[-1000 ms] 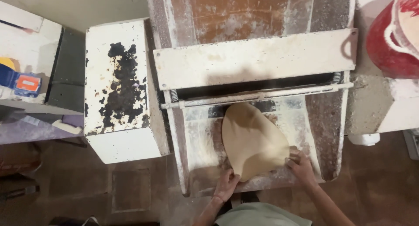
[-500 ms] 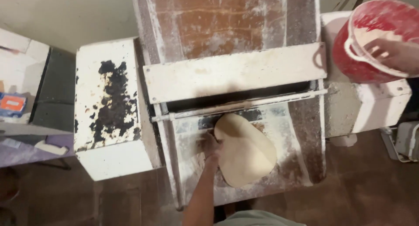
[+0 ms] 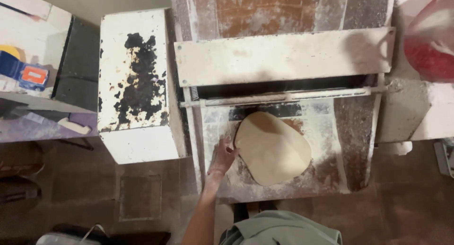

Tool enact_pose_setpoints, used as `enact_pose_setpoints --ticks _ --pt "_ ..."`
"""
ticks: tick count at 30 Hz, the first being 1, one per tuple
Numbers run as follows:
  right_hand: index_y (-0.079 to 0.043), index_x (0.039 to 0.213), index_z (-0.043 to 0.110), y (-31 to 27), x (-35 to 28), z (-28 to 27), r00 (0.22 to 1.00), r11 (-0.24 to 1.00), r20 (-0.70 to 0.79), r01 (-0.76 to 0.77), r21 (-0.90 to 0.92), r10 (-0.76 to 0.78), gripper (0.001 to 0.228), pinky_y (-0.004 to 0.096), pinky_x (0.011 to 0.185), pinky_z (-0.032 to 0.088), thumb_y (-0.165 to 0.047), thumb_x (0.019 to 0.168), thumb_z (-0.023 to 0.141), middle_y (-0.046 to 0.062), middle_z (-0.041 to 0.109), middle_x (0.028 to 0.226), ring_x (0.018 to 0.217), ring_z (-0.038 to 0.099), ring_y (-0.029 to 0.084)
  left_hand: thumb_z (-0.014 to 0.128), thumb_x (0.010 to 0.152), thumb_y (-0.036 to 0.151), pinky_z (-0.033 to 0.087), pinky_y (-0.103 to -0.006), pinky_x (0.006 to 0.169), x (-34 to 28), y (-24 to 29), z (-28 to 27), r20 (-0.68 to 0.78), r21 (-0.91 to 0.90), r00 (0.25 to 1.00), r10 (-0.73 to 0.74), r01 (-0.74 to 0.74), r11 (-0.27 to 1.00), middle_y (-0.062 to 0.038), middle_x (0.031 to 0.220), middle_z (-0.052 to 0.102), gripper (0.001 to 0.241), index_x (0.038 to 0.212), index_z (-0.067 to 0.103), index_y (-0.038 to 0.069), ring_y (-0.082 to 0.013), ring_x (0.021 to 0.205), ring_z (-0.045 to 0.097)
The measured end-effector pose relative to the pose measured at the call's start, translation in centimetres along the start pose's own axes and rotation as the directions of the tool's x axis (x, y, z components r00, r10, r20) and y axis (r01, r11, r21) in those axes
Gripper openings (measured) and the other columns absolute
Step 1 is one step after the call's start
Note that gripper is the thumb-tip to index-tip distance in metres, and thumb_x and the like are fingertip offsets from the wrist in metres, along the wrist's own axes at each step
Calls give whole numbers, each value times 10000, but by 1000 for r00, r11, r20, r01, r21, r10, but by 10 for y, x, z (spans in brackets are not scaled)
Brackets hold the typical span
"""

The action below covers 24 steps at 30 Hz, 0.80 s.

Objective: Using a dough sheeter machine to flatten dough portions.

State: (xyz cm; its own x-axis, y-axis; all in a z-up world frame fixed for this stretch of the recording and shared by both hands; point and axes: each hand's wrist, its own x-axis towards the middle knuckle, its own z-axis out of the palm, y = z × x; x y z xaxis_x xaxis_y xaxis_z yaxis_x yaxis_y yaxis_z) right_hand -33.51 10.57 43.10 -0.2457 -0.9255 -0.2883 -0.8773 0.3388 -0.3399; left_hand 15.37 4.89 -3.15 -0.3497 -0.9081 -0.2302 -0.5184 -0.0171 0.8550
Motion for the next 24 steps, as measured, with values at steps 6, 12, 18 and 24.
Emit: enact_pose_setpoints --ticks 6,12,18,24 --pt "-127 1203 727 -138 18 98 974 983 -137 175 -55 -181 215 302 557 612 -188 1005 667 141 746 978 739 754 252 786 861 309 588 -398 773 -30 53 -36 62 -18 994 -87 88 996 -144 956 757 451 1211 625 75 -285 867 743" --pt "-59 1056 735 -182 16 129 770 800 -397 586 131 -499 80 235 608 571 -37 984 707 119 764 962 721 721 145 740 902 298 599 -367 741 -44 54 -46 32 -76 997 -75 77 994 -127 887 758 364 1174 673 66 -245 810 755" --pt "-29 1091 723 -173 25 138 724 781 -412 623 47 -553 77 224 626 561 -20 1046 662 155 758 1055 795 707 153 723 905 291 595 -362 711 -54 67 -55 65 -100 997 -47 53 994 -117 868 752 332 1157 681 78 -232 792 755" --pt "-34 1089 744 -159 25 179 897 951 -339 309 20 -284 143 253 485 515 -4 1044 612 147 770 1078 614 695 166 686 909 256 584 -365 720 -57 79 -56 126 -74 992 -24 34 997 -106 878 755 307 1162 670 82 -229 804 755"
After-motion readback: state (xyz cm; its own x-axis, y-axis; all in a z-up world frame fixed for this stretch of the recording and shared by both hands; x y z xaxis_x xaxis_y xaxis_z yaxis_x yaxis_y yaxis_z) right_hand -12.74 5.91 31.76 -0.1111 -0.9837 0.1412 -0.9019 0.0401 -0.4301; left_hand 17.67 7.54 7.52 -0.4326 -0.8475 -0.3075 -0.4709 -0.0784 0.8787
